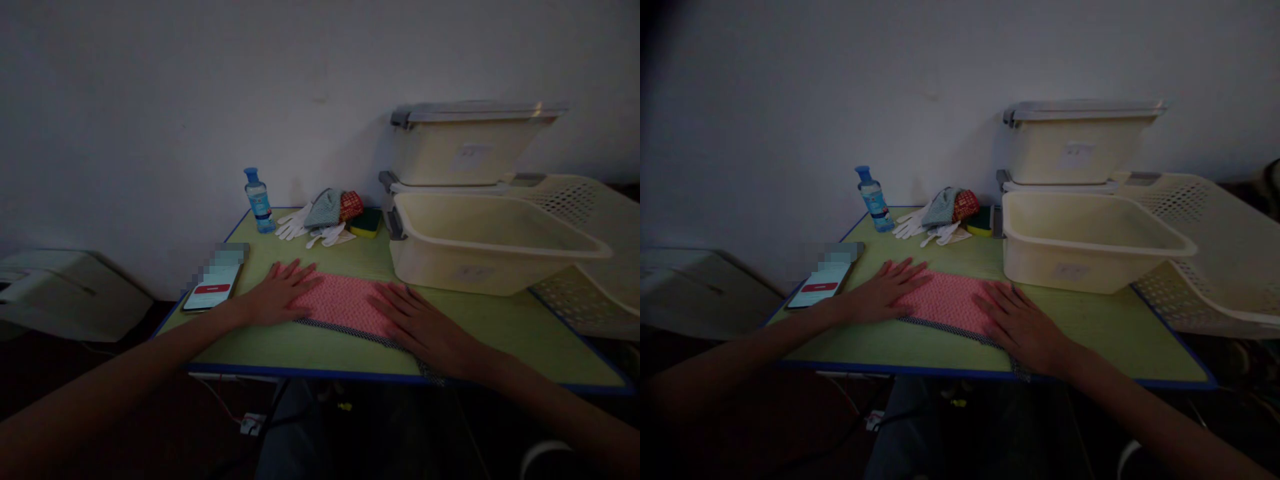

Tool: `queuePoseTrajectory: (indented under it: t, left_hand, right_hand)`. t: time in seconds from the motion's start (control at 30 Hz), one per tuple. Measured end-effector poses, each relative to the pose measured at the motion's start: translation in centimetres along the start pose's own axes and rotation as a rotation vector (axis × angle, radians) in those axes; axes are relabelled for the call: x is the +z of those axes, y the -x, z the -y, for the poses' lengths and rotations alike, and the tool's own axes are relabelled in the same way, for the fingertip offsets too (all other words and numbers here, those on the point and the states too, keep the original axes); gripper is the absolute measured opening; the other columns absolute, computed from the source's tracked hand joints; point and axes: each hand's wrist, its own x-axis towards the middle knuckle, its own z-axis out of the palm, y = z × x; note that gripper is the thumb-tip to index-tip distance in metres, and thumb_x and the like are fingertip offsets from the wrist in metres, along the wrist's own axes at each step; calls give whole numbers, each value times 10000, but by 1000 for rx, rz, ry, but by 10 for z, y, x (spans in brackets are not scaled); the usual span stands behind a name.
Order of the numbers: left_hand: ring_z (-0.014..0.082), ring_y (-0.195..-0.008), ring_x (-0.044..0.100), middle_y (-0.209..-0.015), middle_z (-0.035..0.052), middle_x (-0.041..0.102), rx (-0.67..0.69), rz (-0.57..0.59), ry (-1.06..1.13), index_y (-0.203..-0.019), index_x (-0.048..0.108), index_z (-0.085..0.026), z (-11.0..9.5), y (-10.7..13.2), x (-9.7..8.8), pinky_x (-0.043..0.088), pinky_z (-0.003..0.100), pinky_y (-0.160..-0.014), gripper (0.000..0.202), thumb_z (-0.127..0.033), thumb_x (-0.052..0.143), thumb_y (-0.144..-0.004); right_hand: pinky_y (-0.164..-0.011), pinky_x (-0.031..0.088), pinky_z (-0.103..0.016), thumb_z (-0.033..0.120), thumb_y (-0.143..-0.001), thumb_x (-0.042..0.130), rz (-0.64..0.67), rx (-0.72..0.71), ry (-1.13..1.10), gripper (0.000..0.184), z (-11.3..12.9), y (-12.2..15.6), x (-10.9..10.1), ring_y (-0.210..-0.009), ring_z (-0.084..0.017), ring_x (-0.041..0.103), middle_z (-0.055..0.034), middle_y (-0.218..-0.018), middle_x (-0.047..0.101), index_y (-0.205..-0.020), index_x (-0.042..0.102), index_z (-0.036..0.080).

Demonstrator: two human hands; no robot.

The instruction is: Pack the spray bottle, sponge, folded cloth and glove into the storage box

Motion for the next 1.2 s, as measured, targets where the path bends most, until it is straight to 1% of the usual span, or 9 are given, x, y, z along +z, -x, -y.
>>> queuePoseTrajectory:
  t: [0.17,0.33,0.5,0.63,0.73,0.83,0.93,1.1,1.2]
  left_hand:
    - [327,-1360,24,-1498,39,47,113,14,-12,-1400,116,-328,22,-12,-1,59,579,-1044,652,-629,254,-838]
    - [267,-1371,16,-1500,37,19,228,33,-38,-1400,130,-320,47,-25,-4,37,494,-1077,667,-632,281,-830]
    - [275,-1369,46,-1498,81,47,207,42,-143,-1402,159,-283,70,-42,-13,24,483,-1075,743,-678,302,-789]
    - [276,-1369,66,-1491,113,89,208,4,-214,-1396,206,-253,78,-53,-21,32,485,-1073,751,-680,299,-785]
    - [263,-1367,93,-1489,113,113,221,-39,-233,-1398,198,-239,78,-58,-27,49,464,-1080,753,-665,321,-789]
    - [251,-1368,91,-1491,100,113,206,-58,-254,-1409,142,-237,74,-55,-31,49,453,-1083,742,-630,336,-810]
    - [257,-1368,86,-1491,108,104,171,-65,-273,-1413,116,-218,65,-44,-32,56,452,-1084,746,-602,356,-821]
    - [236,-1369,91,-1488,128,96,192,-28,-243,-1415,88,-179,43,-23,-25,98,427,-1086,697,-556,297,-867]
    - [201,-1374,52,-1486,121,117,241,-21,-205,-1414,93,-144,32,-25,-20,91,371,-1097,668,-528,250,-890]
  right_hand:
    - [-1077,179,-505,408,-931,250,24,9,-33,492,7,15,-3,-1345,-212,182,-50,-1457,243,-1400,203,270]
    - [-1067,178,-532,405,-914,328,52,-7,-68,512,28,31,-10,-1331,-229,227,-73,-1448,246,-1395,216,271]
    - [-1061,207,-536,427,-886,393,74,-19,-88,570,56,37,-13,-1331,-253,224,-99,-1448,226,-1396,226,236]
    - [-1051,257,-526,446,-843,471,25,-27,-32,621,72,31,-6,-1312,-288,264,-115,-1428,280,-1382,287,198]
    - [-1019,328,-503,451,-788,555,-45,-35,32,660,84,24,5,-1278,-324,323,-145,-1397,340,-1348,364,159]
    - [-983,369,-493,516,-781,531,-127,-53,67,657,97,19,15,-1242,-336,373,-163,-1347,420,-1306,423,136]
    - [-973,374,-479,519,-784,526,-187,-89,91,624,104,16,21,-1201,-315,421,-143,-1301,483,-1273,452,138]
    - [-916,424,-347,383,-784,596,-280,-152,91,503,96,13,18,-1070,-216,511,-89,-1222,561,-1210,497,132]
    - [-867,438,-314,256,-808,578,-331,-198,120,360,90,11,18,-1012,-197,529,-81,-1174,590,-1141,544,124]
